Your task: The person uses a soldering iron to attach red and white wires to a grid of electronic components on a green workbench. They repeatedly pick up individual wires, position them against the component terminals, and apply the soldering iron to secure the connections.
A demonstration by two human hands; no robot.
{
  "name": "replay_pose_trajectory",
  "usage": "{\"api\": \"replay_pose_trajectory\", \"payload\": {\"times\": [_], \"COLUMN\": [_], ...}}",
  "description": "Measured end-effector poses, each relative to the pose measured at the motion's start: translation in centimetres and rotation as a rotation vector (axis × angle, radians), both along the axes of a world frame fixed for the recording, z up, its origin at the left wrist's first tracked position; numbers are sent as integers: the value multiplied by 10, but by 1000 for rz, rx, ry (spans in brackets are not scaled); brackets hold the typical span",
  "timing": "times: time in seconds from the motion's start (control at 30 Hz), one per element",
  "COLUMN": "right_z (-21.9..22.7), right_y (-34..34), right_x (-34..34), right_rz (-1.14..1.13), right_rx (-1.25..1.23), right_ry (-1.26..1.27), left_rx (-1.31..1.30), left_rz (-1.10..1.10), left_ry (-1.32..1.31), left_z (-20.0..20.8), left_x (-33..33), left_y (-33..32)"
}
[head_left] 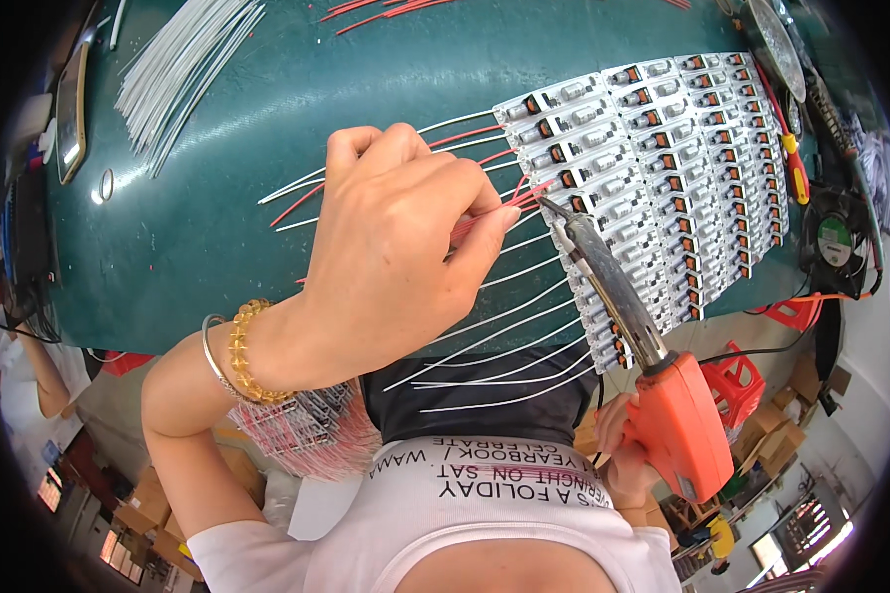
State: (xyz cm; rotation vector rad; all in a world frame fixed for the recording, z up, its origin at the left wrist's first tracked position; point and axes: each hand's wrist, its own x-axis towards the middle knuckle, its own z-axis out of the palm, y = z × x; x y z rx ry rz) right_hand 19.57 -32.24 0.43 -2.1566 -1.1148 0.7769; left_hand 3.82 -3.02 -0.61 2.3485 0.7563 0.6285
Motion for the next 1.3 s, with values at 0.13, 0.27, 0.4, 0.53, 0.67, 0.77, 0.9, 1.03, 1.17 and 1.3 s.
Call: {"api": "replay_pose_trajectory", "payload": {"times": [0.13,0.27,0.4,0.53,0.67,0.77,0.9,1.03,1.17,1.3], "right_z": [3,-14,-6,2,-5,-41,3,3,-10,8], "right_y": [5,6,9,8,-8,-40,7,15,7,11], "right_x": [1,-9,-2,0,9,12,8,3,-12,3], "right_rz": [5,-187,-74,-12,-21,-47,51,22,-165,7], "right_rx": [4,348,160,-35,28,423,123,192,365,211], "right_ry": [60,374,134,-45,103,310,119,187,256,307], "left_rx": [29,43,53,57,61,64,72,65,85,-18], "left_rz": [9,0,6,-5,-2,9,0,8,21,-26], "left_ry": [-13,-31,-37,-19,-18,-29,-25,-18,-100,-60], "left_z": [-2,-3,-5,-4,-4,-3,-5,-4,-3,2], "left_x": [-1,0,-1,0,0,-3,0,1,0,-3], "left_y": [0,-1,-1,-1,0,1,-1,-2,-1,-3]}}
